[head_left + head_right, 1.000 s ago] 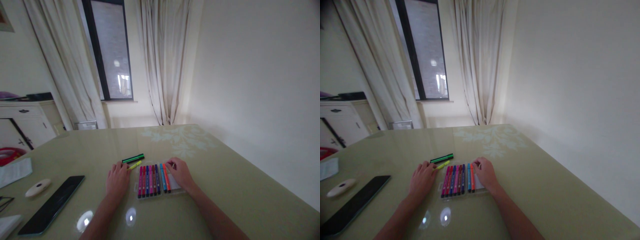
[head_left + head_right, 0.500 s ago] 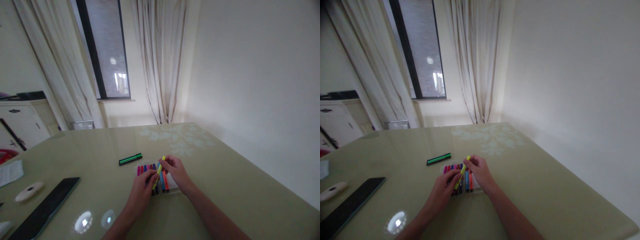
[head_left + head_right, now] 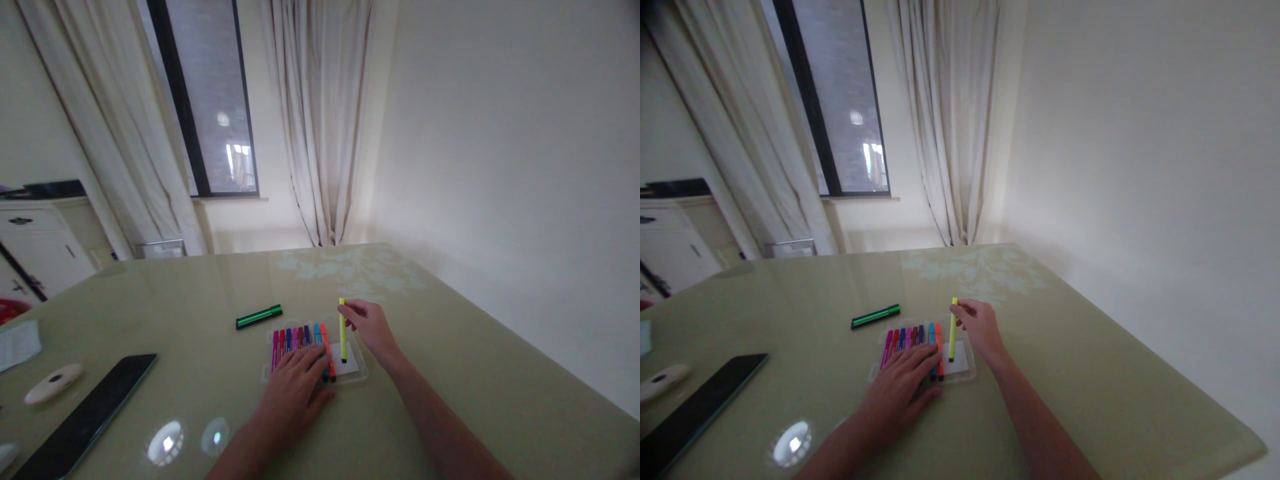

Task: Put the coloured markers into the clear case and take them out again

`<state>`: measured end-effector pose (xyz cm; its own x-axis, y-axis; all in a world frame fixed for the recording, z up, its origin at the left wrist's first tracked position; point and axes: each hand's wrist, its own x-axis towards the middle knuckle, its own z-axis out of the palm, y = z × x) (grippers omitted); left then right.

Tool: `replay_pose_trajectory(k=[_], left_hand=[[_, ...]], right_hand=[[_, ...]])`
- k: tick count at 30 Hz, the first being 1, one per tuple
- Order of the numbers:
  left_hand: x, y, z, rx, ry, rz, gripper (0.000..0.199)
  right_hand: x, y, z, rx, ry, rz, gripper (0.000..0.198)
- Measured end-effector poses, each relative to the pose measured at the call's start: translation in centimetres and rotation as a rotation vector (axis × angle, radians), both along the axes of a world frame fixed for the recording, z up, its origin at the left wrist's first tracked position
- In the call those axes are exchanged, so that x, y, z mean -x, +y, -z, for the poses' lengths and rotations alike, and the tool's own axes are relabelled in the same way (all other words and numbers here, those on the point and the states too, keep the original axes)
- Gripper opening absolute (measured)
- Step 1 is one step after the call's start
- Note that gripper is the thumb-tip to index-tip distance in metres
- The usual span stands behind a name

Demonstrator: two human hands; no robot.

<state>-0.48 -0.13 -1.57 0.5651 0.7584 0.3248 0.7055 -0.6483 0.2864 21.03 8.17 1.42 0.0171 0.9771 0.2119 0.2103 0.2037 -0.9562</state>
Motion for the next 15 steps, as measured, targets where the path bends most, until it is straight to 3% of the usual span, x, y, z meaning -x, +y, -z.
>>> replay_pose_trajectory(k=[5,10,15], left_hand=[[-0.1,-0.1,-0.3,0.016,0.02,-0.031,0.046],[-0.5,-0.2,-0.3,-0.014,0.054,0.023,0.051],[-0.7,-0.3,-0.4,-0.028,0.103,0.026,0.045]], right_hand=[[0.7,-0.3,1.3,0.119,-0.186,-0.052,0.021],[2.0,-1.2,1.8,-0.044,-0.476,-0.019,0.005],[2.0,-1.1,1.9,-0.134,-0.692,-0.014,0.013]])
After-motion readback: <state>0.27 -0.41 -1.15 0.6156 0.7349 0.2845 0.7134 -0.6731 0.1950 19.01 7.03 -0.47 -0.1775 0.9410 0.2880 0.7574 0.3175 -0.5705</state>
